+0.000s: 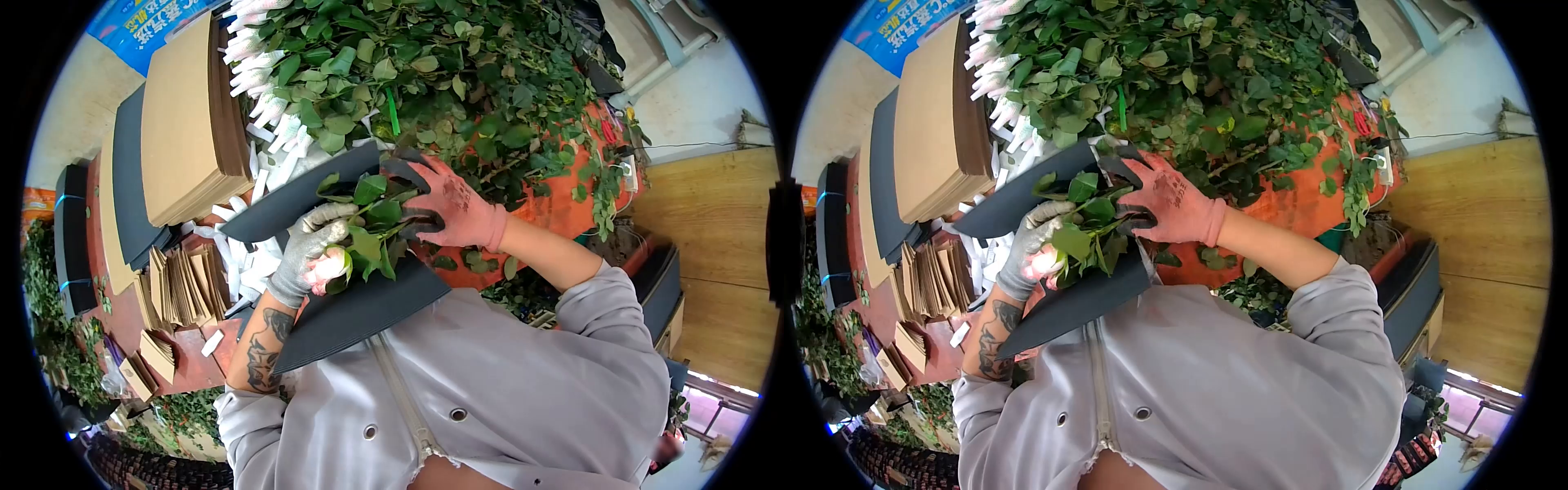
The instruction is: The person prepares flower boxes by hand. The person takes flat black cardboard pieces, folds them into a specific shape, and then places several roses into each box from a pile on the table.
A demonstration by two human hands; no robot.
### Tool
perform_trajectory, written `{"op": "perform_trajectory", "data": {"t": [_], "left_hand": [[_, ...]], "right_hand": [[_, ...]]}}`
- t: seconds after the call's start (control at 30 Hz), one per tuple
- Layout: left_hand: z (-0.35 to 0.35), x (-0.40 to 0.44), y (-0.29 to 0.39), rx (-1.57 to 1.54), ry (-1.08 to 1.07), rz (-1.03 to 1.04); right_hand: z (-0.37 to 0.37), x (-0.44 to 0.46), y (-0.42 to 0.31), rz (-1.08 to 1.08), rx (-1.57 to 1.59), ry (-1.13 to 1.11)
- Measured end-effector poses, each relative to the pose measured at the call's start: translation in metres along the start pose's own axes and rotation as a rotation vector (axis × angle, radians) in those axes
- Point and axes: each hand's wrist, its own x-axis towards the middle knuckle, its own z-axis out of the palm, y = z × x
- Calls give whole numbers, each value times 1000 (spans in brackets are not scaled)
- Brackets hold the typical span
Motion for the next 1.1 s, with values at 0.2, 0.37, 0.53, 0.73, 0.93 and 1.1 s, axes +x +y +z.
{"op": "perform_trajectory", "data": {"t": [0.2, 0.37, 0.53, 0.73, 0.93, 1.1], "left_hand": [[6, -6, -2, -296, -7, -26], [-27, 0, -30, -106, -267, 174], [-4, 5, -14, 13, -248, 23], [-12, 6, -25, 172, -323, -319], [13, 15, 15, 137, -600, -447], [35, 30, 32, 515, -735, -438]], "right_hand": [[-5, 22, 8, -12, -23, -65], [-8, 20, 4, -34, -138, 57], [-18, 18, -6, 95, 25, 190], [-15, 8, -7, 183, -262, 182], [-51, 3, -10, 83, -463, 222], [-73, 5, -11, 76, -567, 340]]}}
